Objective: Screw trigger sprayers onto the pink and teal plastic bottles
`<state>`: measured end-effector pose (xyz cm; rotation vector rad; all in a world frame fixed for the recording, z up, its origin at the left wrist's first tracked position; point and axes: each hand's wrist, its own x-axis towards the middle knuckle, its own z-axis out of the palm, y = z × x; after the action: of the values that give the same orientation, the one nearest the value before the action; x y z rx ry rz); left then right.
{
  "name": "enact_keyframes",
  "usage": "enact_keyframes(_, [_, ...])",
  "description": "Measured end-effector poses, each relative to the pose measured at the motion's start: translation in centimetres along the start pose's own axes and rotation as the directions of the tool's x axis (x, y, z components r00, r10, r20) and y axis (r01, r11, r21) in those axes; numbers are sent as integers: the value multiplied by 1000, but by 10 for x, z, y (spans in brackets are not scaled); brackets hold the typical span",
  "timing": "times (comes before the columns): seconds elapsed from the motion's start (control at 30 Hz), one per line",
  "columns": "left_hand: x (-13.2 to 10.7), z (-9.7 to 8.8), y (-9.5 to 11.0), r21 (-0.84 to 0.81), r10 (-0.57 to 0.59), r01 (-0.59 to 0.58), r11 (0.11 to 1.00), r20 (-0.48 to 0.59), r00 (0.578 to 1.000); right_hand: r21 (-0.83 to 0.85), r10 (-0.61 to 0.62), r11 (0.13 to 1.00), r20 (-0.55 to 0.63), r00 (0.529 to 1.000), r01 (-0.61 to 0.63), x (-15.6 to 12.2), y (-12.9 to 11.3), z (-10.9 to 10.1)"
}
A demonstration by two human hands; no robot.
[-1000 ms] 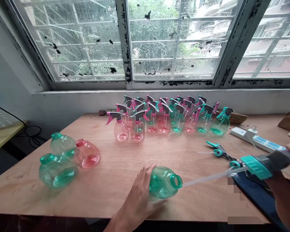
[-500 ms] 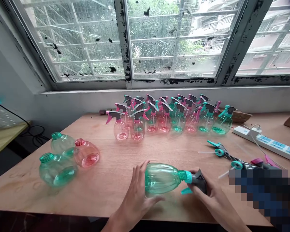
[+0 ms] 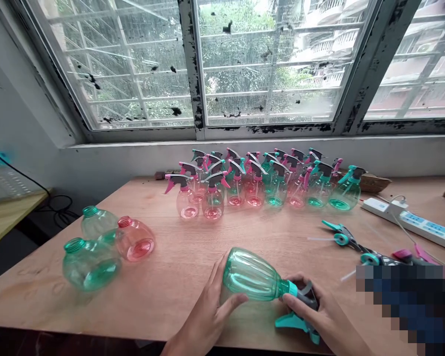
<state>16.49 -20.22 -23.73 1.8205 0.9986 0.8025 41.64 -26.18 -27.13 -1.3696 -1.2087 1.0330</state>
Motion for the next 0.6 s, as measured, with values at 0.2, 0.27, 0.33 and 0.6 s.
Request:
enact_keyframes(0.2, [-3,4,-10,-121,-15,20,993,38,999,55,-22,998,16,1000,21,0,4,0])
enact_keyframes(0.27, [-6,4,-11,-245,-72,82,966,48,996,55,-78,996,23,997,76,-1,0,1])
enact_keyframes(0.33, [-7,4,-10,-301,-121,130,945,51,991,19,-115,993,70,991,114,-2,-4,1])
enact_keyframes(0.6, [2,5,-2,-394,-130,128,910,22,991,-129,-241,960,63,969,247,-4,-1,4])
